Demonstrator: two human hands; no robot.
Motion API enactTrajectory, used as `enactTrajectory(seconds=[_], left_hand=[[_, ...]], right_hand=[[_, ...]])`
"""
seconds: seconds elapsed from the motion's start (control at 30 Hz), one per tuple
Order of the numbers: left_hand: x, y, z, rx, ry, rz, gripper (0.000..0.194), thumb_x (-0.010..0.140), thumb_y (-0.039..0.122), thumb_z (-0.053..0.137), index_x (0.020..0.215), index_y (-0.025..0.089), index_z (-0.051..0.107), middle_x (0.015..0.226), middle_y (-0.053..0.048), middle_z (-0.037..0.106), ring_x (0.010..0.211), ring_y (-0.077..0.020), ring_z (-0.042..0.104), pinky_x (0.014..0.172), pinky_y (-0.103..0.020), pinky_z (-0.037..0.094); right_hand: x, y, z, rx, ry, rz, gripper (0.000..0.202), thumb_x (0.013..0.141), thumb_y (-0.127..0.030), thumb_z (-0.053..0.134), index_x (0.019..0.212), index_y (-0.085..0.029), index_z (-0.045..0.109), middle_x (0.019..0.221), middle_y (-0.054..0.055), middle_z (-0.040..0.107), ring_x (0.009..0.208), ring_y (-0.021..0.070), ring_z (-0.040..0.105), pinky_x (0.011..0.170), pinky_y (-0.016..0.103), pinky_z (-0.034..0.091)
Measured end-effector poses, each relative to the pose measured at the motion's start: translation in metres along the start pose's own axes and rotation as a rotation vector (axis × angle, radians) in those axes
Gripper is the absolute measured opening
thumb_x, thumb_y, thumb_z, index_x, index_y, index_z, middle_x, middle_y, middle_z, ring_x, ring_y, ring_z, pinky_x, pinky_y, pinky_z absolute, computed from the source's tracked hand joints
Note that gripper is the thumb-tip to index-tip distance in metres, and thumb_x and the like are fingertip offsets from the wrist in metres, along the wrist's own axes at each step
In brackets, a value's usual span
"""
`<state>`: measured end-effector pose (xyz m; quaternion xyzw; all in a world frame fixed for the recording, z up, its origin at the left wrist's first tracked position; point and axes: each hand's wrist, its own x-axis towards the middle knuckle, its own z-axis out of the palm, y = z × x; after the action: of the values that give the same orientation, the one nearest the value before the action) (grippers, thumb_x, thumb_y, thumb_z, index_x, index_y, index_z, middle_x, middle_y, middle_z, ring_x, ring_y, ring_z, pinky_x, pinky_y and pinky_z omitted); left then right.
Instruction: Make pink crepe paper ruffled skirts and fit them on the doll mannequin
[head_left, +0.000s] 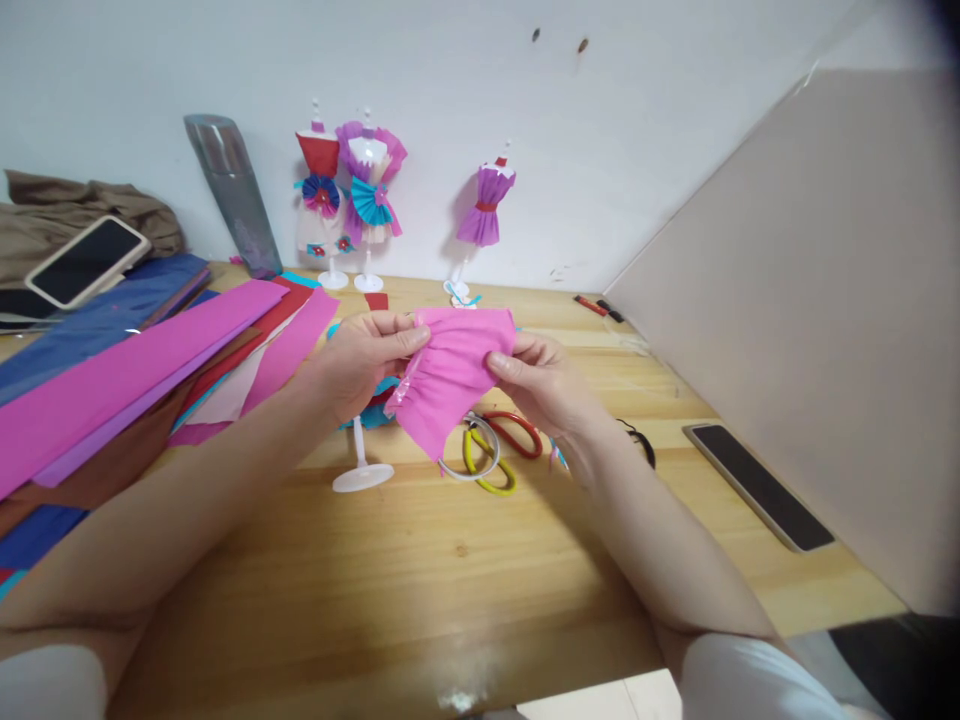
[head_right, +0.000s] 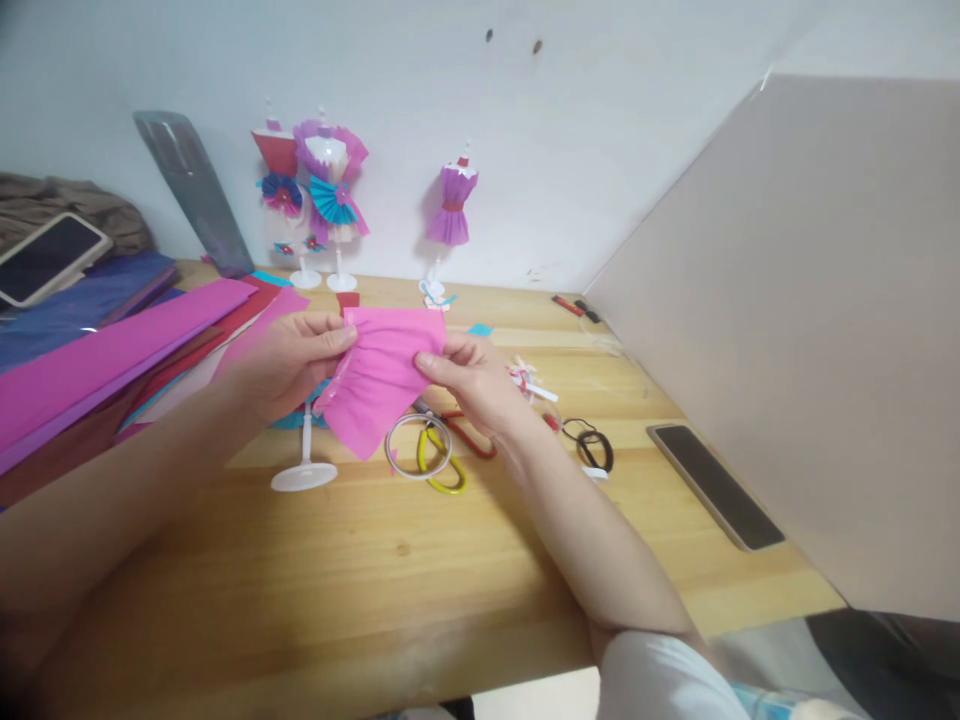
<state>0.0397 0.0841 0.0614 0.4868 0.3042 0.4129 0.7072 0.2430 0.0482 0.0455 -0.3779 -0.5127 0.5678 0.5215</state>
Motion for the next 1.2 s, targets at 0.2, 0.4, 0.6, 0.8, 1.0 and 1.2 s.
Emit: enactTrajectory(seconds=[0.2,0.4,0.6,0.8,1.0,1.2], left_hand=[[-0.001,-0.002,0.002,0.009,-0.026,-0.039,0.021,0.068,0.026,0.079,0.062,0.012,0.064,0.058,-0.001,0.061,0.051,-0.009,0.052,0.051,-0.02,0.044],[0.0,-0.002,0.002,0.015,0.002,-0.026,0.02,0.068,0.024,0.079,0.06,0.014,0.064,0.058,0.0,0.059,0.053,-0.0088,0.053,0.054,-0.02,0.045],[0.0,-0.002,0.001,0.001,0.01,-0.048,0.023,0.06,0.029,0.084,0.063,0.014,0.067,0.06,-0.001,0.064,0.054,-0.0094,0.054,0.051,-0.02,0.044],[-0.001,-0.004,0.003,0.064,0.007,-0.012,0.027,0.056,0.032,0.085,0.058,0.014,0.065,0.058,0.0,0.061,0.053,-0.009,0.052,0.051,-0.021,0.043],[-0.005,-0.011,0.01,0.383,-0.043,0.077,0.018,0.067,0.024,0.073,0.057,0.015,0.061,0.054,0.003,0.053,0.051,-0.0075,0.045,0.048,-0.02,0.032],[-0.011,-0.014,0.021,0.617,-0.144,0.136,0.017,0.07,0.016,0.067,0.054,0.014,0.061,0.052,0.002,0.053,0.052,-0.0085,0.045,0.049,-0.022,0.03]], right_hand=[[0.003,-0.002,-0.004,0.023,0.03,-0.015,0.025,0.063,-0.043,0.085,0.077,-0.024,0.077,0.073,0.0,0.072,0.065,0.014,0.062,0.069,0.029,0.052],[0.004,-0.007,-0.004,0.119,0.105,0.023,0.031,0.055,-0.047,0.088,0.062,-0.023,0.069,0.064,-0.001,0.067,0.06,0.0142,0.058,0.062,0.028,0.052],[0.004,-0.004,-0.006,0.023,-0.016,0.049,0.031,0.06,-0.045,0.087,0.071,-0.02,0.072,0.068,0.0,0.068,0.062,0.0136,0.06,0.066,0.028,0.053],[0.005,-0.005,-0.012,-0.011,0.021,0.0,0.027,0.071,-0.047,0.078,0.085,-0.024,0.073,0.079,-0.001,0.067,0.07,0.0126,0.06,0.067,0.026,0.05],[-0.006,-0.015,-0.005,-0.492,0.063,-0.232,0.023,0.078,-0.039,0.074,0.097,-0.026,0.073,0.111,0.004,0.07,0.113,0.0251,0.06,0.1,0.042,0.043],[-0.013,-0.016,0.011,-0.648,-0.08,-0.333,0.003,0.078,-0.027,0.072,0.077,-0.024,0.071,0.096,0.005,0.072,0.11,0.0263,0.061,0.103,0.044,0.041]])
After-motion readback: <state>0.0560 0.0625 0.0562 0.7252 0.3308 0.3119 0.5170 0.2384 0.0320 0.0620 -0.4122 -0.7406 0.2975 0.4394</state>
